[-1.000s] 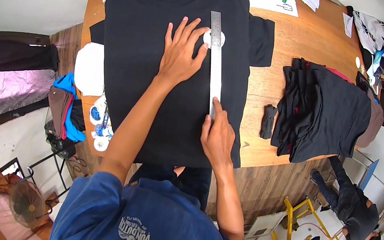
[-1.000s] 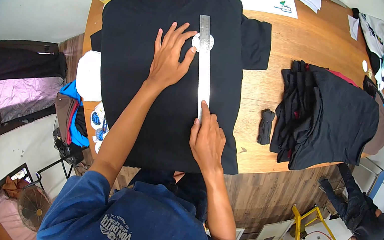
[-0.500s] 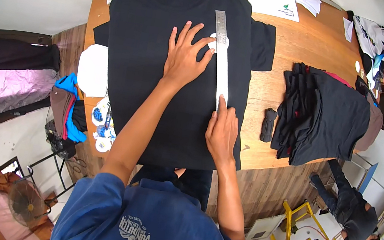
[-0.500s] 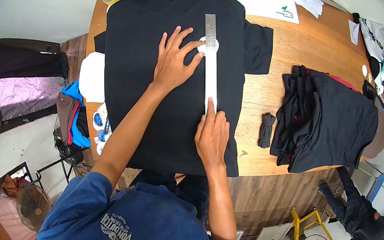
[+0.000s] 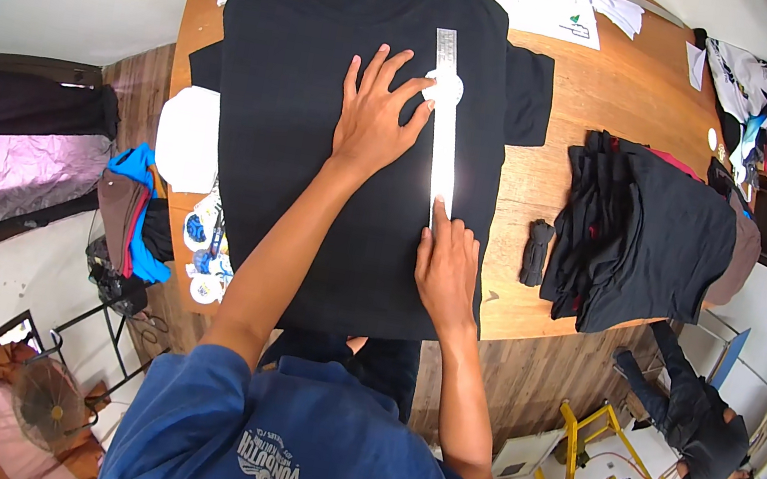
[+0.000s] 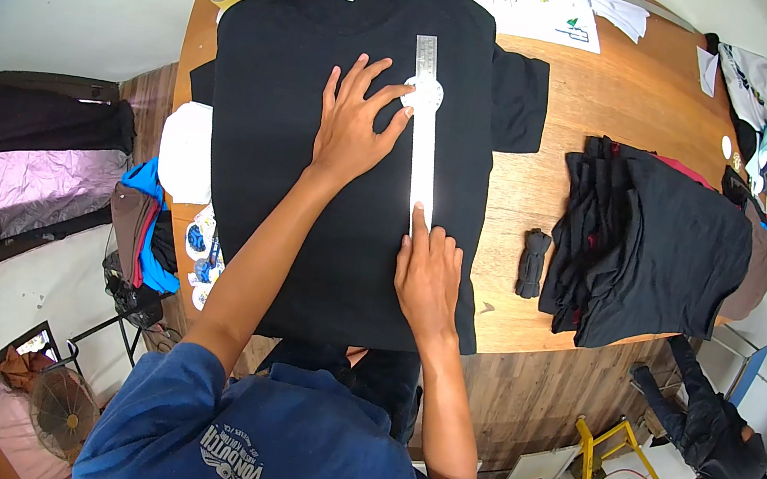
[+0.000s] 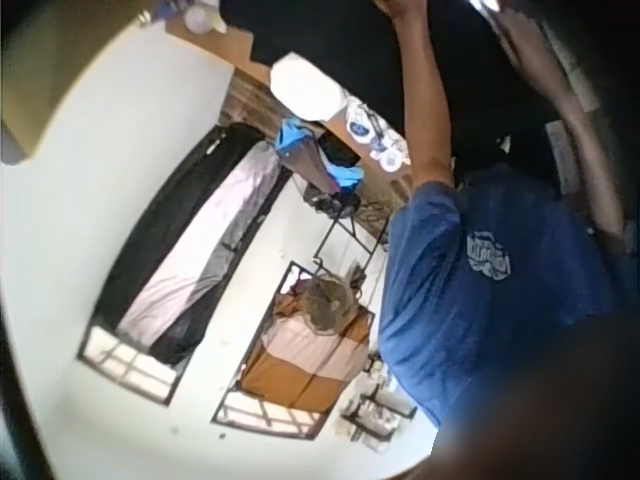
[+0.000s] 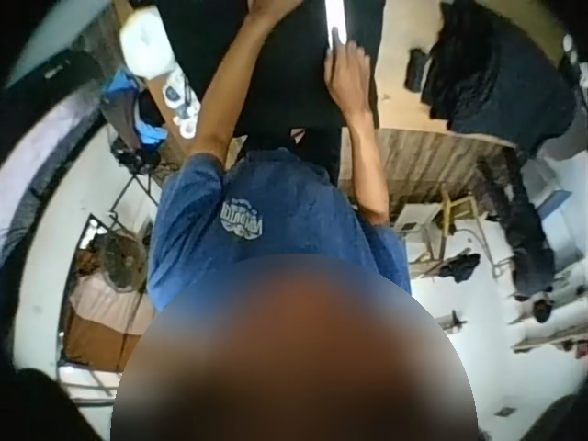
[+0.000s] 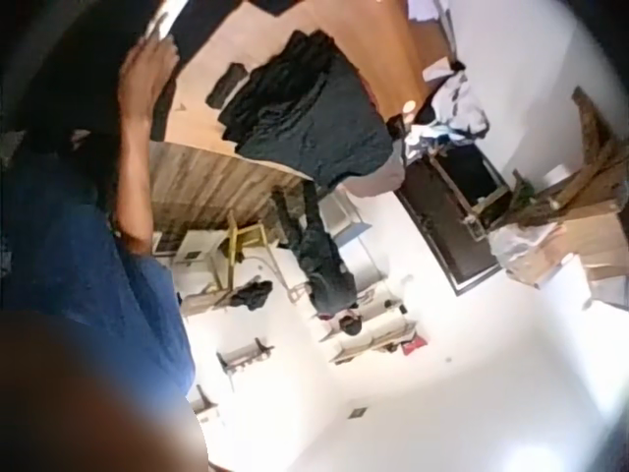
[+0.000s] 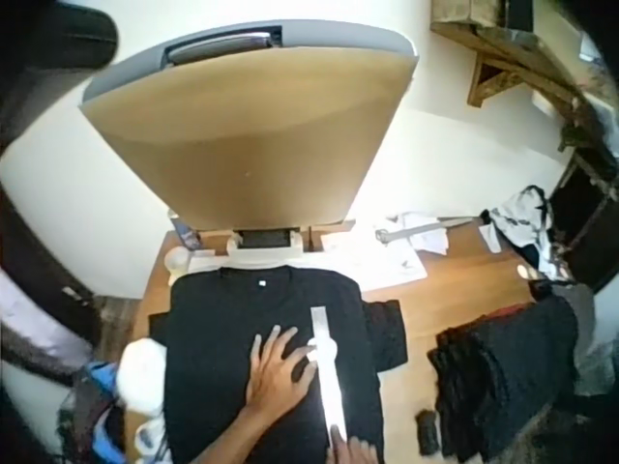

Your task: Aligning a circular design on black t-shirts using a ruler and applying them with a heat press.

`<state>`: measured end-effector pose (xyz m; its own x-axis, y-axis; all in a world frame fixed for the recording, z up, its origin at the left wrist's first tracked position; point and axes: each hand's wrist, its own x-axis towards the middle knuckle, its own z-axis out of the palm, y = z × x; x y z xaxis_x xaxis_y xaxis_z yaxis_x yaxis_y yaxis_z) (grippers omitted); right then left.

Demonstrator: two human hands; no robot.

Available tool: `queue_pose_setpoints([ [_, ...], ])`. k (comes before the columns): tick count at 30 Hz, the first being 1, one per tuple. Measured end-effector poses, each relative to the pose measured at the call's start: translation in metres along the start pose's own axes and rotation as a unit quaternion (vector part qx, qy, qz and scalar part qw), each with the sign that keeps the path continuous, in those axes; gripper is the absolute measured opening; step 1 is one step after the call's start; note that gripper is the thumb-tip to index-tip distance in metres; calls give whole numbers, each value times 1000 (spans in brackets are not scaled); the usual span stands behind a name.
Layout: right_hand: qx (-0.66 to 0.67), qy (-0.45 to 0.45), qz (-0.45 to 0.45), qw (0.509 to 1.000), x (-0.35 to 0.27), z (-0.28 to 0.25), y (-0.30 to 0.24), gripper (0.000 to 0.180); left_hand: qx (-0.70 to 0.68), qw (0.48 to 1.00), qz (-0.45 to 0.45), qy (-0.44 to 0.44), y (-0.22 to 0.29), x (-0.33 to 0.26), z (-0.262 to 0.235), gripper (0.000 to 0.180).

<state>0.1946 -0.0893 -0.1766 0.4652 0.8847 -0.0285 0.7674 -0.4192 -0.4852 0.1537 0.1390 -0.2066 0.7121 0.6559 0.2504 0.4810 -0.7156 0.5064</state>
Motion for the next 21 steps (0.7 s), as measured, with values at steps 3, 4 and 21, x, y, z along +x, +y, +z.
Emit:
queue_pose_setpoints([
  [3,-6,-1,1,1000,-1,0,-2,44,-9,1000,2,-3,-2,0,0,29],
  [4,-10,0,-2,1000,-1,0,-2,45,3,999,1,38,-2,0,0,29],
  [21,-7,-16,4,1000,3,-6,-4,49,8,999,-4,-32,4,2,0,49],
])
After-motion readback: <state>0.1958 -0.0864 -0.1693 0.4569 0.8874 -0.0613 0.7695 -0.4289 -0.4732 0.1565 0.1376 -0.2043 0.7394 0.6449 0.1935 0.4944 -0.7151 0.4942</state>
